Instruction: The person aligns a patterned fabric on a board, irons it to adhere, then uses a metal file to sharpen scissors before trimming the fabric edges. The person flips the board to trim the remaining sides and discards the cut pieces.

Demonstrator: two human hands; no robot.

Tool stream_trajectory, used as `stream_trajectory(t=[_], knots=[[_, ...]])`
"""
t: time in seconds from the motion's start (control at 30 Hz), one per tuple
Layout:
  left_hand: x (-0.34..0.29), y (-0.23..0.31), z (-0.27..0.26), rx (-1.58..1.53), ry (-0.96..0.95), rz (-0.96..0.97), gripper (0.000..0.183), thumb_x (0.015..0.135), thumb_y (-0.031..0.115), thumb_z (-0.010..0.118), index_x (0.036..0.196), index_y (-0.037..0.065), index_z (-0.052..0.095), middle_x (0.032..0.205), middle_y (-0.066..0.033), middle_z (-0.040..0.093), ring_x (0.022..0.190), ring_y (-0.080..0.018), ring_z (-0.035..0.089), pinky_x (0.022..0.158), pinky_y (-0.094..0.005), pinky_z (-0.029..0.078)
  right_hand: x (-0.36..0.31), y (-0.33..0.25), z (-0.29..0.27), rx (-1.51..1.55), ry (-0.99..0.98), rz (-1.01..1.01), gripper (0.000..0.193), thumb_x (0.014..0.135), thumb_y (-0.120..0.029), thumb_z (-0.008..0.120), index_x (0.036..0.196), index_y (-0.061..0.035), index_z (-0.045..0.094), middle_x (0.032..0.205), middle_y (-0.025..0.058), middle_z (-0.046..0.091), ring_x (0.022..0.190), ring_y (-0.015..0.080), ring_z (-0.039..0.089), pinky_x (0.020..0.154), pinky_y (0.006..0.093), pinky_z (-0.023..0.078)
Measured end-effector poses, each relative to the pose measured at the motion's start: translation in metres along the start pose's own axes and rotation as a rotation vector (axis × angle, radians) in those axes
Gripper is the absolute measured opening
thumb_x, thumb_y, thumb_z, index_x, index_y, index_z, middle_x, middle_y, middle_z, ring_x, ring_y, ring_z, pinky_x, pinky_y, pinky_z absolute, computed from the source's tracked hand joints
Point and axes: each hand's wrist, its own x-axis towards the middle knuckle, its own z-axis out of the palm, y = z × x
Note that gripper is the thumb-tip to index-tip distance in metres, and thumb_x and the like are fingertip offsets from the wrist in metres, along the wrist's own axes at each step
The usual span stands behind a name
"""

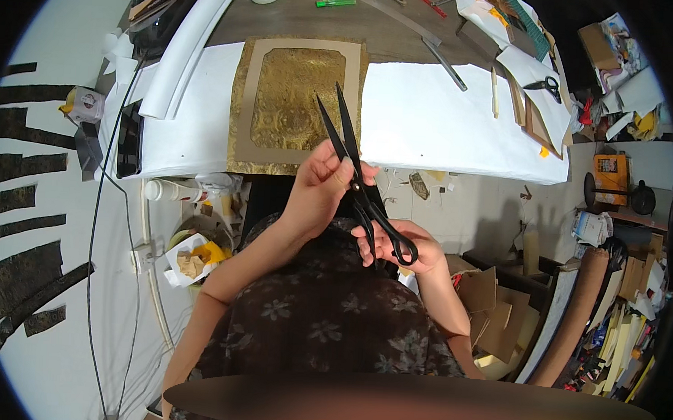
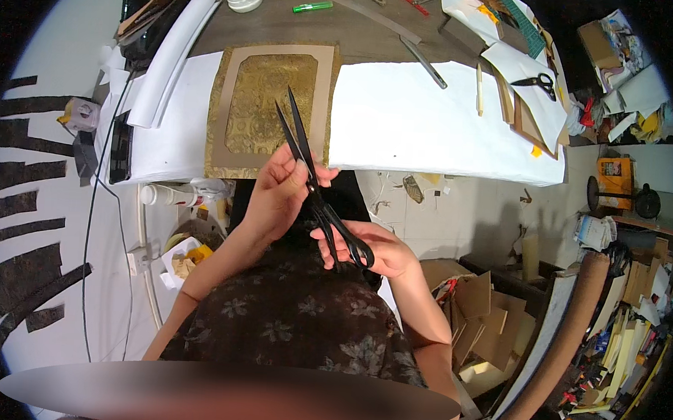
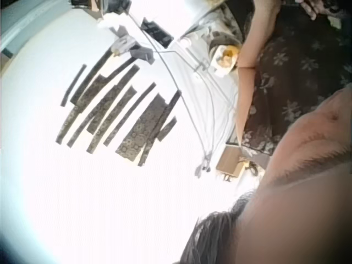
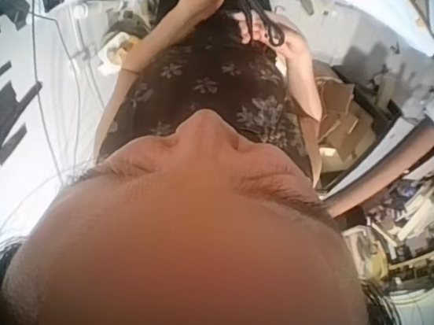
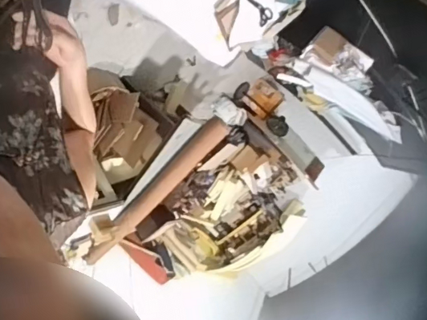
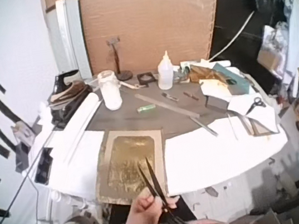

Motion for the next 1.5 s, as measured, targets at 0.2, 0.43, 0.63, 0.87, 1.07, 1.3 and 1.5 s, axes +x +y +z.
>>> stream_trajectory(t=[0.2, 0.43, 0.63, 0.87, 1.07, 1.3, 1.5], knots=[[-0.01, -0.02, -0.005, 0.079, -0.045, -0.19, 0.026, 0.102, 0.011, 0.055, 0.126, 0.002, 0.054, 0.103, -0.011, 0.07, 0.095, -0.017, 0.065, 0.09, -0.0324, 0.051, -0.031, 0.013, 0.0, -0.241, 0.184, -0.026, 0.07, 0.082, -0.03, 0.077, 0.136, 0.0067, 0.051, 0.101, 0.0075, 0.061, 0.093, 0.0151, 0.058, 0.084, 0.0267, 0.044], [-0.034, -0.037, -0.042, 0.194, 0.19, -0.384, 0.035, 0.103, 0.026, 0.056, 0.115, -0.006, 0.062, 0.108, -0.0172, 0.07, 0.097, -0.0213, 0.07, 0.091, -0.0318, 0.055, -0.043, 0.022, -0.01, -0.647, 0.617, -0.296, 0.041, 0.085, -0.016, 0.076, 0.119, 0.0005, 0.059, 0.088, 0.0003, 0.058, 0.079, 0.0073, 0.052, 0.072, 0.0224, 0.04], [-0.021, -0.034, -0.063, 0.035, 0.503, -0.095, 0.019, 0.097, 0.019, 0.066, 0.097, 0.0, 0.069, 0.096, -0.009, 0.073, 0.088, -0.0176, 0.072, 0.084, -0.0321, 0.058, -0.035, 0.019, -0.008, -0.614, 0.714, -0.411, 0.032, 0.086, 0.004, 0.067, 0.117, 0.0019, 0.059, 0.082, 0.0007, 0.061, 0.075, 0.0076, 0.055, 0.07, 0.0232, 0.044], [-0.002, -0.021, -0.048, -0.125, 0.579, -0.057, 0.021, 0.096, 0.014, 0.067, 0.109, -0.002, 0.064, 0.1, -0.0067, 0.068, 0.088, -0.016, 0.069, 0.074, -0.0304, 0.062, -0.022, 0.026, -0.015, -0.674, 0.786, -0.487, 0.034, 0.085, 0.004, 0.069, 0.118, 0.0011, 0.059, 0.085, 0.0004, 0.062, 0.078, 0.0068, 0.055, 0.073, 0.0225, 0.043], [0.007, -0.005, -0.039, -0.129, 0.568, -0.101, 0.029, 0.095, 0.011, 0.066, 0.121, 0.003, 0.058, 0.109, -0.0074, 0.066, 0.097, -0.019, 0.068, 0.076, -0.0316, 0.062, -0.021, 0.029, -0.017, -0.721, 0.765, -0.501, 0.049, 0.08, -0.02, 0.081, 0.119, -0.0043, 0.055, 0.083, -0.0053, 0.048, 0.078, 0.0071, 0.046, 0.076, 0.0241, 0.036], [0.001, -0.013, -0.033, -0.031, 0.499, -0.014, 0.044, 0.093, 0.0, 0.064, 0.133, 0.006, 0.047, 0.124, -0.0089, 0.059, 0.111, -0.0231, 0.063, 0.088, -0.0413, 0.06, -0.006, 0.027, -0.017, -0.561, 0.661, -0.492, 0.045, 0.088, -0.02, 0.075, 0.123, 0.0003, 0.055, 0.089, -0.0017, 0.055, 0.077, 0.0064, 0.05, 0.071, 0.022, 0.039], [-0.016, -0.021, -0.027, -0.005, 0.419, 0.015, 0.04, 0.091, 0.001, 0.07, 0.126, 0.007, 0.052, 0.115, -0.0035, 0.059, 0.103, -0.015, 0.06, 0.085, -0.0289, 0.054, 0.025, 0.023, -0.027, -0.504, 0.543, -0.6, 0.051, 0.088, -0.022, 0.075, 0.13, 0.0019, 0.057, 0.096, 0.001, 0.06, 0.083, 0.0091, 0.057, 0.075, 0.0246, 0.046]])
